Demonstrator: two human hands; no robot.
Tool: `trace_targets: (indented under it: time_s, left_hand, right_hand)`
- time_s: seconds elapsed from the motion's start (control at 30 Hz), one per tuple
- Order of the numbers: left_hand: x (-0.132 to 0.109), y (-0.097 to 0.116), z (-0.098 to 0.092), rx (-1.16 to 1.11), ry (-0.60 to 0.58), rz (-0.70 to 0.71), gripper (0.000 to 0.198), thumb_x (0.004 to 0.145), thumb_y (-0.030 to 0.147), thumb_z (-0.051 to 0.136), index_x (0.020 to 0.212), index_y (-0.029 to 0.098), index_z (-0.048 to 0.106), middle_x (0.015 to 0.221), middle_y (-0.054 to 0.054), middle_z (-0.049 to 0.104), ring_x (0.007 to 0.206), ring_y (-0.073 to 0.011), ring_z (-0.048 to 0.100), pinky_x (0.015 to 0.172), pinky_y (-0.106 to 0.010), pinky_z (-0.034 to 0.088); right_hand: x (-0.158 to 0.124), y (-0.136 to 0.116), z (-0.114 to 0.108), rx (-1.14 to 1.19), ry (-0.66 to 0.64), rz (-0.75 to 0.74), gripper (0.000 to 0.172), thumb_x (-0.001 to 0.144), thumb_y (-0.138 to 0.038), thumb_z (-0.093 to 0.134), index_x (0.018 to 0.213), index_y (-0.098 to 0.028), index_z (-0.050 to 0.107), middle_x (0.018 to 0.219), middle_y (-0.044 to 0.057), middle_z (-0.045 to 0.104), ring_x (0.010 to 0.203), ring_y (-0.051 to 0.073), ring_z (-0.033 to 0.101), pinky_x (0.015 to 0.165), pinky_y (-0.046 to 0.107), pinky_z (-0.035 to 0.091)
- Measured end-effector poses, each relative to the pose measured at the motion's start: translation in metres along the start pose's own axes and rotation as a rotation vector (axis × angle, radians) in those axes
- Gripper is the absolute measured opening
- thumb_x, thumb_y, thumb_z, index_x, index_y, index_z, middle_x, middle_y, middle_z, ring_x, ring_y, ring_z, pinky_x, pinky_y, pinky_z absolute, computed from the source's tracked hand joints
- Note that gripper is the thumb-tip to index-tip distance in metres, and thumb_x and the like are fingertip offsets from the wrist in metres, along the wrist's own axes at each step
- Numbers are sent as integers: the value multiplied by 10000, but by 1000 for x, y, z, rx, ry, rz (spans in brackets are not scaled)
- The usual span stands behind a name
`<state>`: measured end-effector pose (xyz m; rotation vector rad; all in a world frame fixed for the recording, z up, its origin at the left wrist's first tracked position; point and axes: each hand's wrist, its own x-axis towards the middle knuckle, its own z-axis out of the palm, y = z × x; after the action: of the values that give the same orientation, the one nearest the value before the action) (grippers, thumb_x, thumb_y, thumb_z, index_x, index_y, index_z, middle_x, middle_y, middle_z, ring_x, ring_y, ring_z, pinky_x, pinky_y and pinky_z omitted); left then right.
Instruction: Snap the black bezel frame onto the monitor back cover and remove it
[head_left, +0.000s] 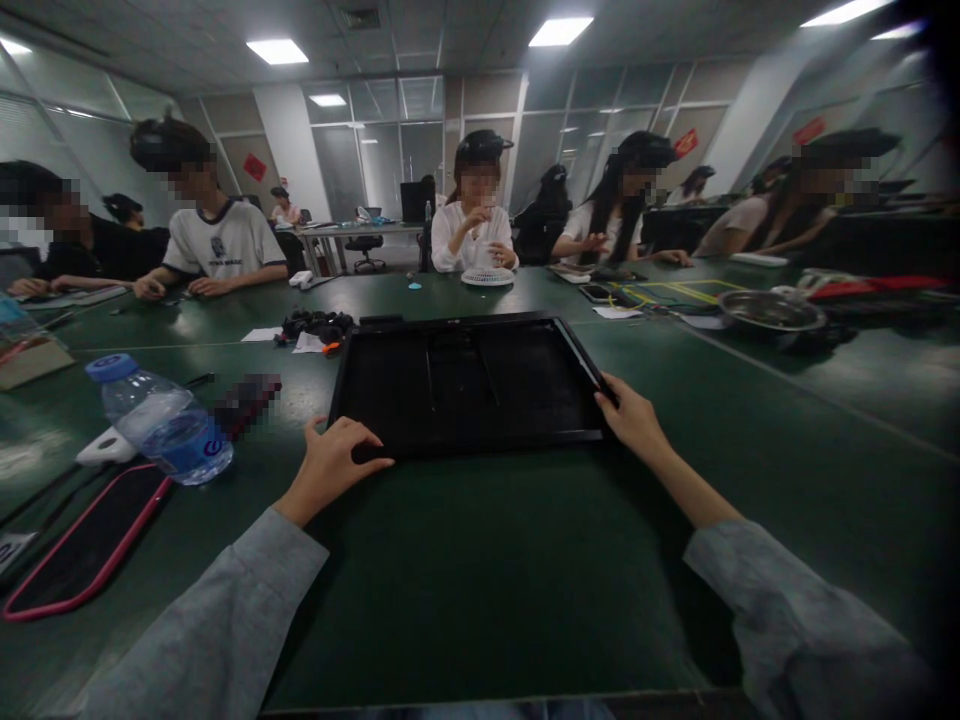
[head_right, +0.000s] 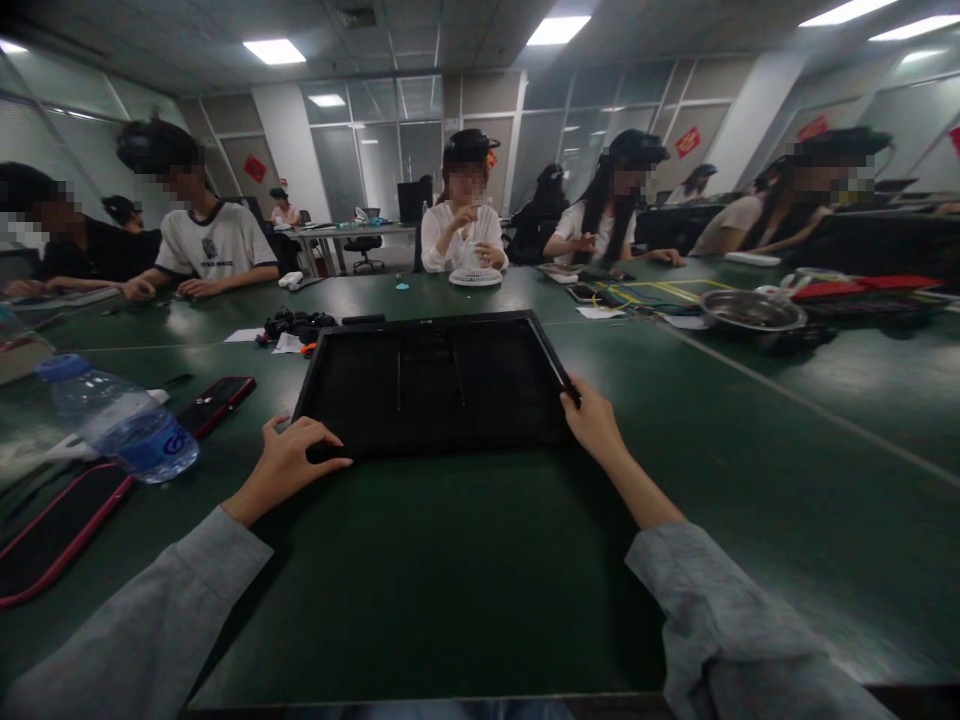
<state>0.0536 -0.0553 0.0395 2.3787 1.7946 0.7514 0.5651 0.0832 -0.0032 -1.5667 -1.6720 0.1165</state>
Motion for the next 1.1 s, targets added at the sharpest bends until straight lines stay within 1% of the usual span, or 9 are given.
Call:
trace_targets:
  time_s: [0.13, 0.37, 0.53, 0.6, 0.7, 0.77, 0.8, 0.93, 1.1]
  left_hand:
    - [1, -1, -1, -2, -21, 13, 342, 813, 601, 744, 944, 286, 730, 1050, -41, 766, 1101, -306, 639, 1174, -614, 141]
    - [3, -7, 0, -35, -53, 17, 372, 810, 623, 734, 948, 278, 729, 1035, -34, 764, 1033, -279, 661, 1162, -561, 200]
    - [4, -7, 0, -52, -57, 37, 332, 842, 602, 714, 936, 286, 745, 1068, -31, 758, 1106, -288, 639, 1151, -560, 228]
    - [6, -8, 0, -47, 18, 23, 302, 894, 571, 662, 981, 298, 758, 1177, -47, 737, 1212, -305, 592, 1148, -552, 260]
    - [11, -20, 3, -27, 267, -94, 409, 929, 547, 601, 1225, 284, 708, 1399, -97, 628, 1339, -324, 508, 1132, -523, 348]
    - [14, -33, 7, -32, 398, -205, 535, 920, 574, 585, 1327, 234, 650, 1425, -139, 590, 1324, -330, 525, 1123, -510, 394]
    - [15, -40, 9, -55, 407, -259, 576, 916, 594, 574, 1338, 208, 640, 1398, -156, 599, 1271, -325, 569, 1101, -499, 427]
    - [16, -60, 13, -200, 284, -422, 651, 920, 640, 533, 1334, 151, 647, 1211, -164, 700, 1015, -280, 694, 936, -421, 541]
    - [15, -59, 10, -155, 247, -435, 600, 953, 576, 503, 1345, 152, 664, 1132, -142, 759, 966, -284, 717, 904, -403, 540]
  right_hand:
    - [3, 10, 3, -6, -16, 37, 532, 864, -314, 546, 1363, -146, 627, 1180, 174, 739, 1073, 345, 709, 982, 537, 539]
    - [1, 14, 1, -4, -46, 55, 528, 876, -318, 547, 1375, -152, 594, 1157, 167, 742, 1118, 342, 700, 1010, 525, 526]
    - [-2, 12, 3, 8, -34, 64, 500, 857, -304, 561, 1335, -164, 605, 1153, 167, 741, 1126, 337, 695, 1001, 519, 533]
    - [-2, 11, 4, 18, -26, 58, 502, 859, -316, 564, 1336, -164, 602, 1159, 167, 740, 1127, 335, 694, 1001, 520, 531]
    - [-3, 8, 4, 13, -25, 72, 526, 875, -344, 558, 1365, -155, 588, 1128, 167, 747, 1086, 333, 707, 983, 519, 537]
    - [-3, 6, 3, 13, -24, 73, 536, 886, -356, 552, 1383, -157, 584, 1104, 163, 752, 1065, 330, 714, 970, 514, 542]
    - [-3, 5, 3, 14, -23, 73, 534, 892, -360, 548, 1385, -159, 587, 1092, 160, 755, 1061, 331, 715, 965, 513, 544]
    - [-3, 3, 1, -21, -26, 87, 524, 917, -375, 517, 1383, -151, 603, 1067, 169, 759, 1046, 348, 716, 950, 523, 541]
    - [-7, -3, 1, -91, -24, 68, 530, 945, -387, 470, 1399, -142, 591, 1041, 176, 759, 983, 358, 720, 901, 516, 539]
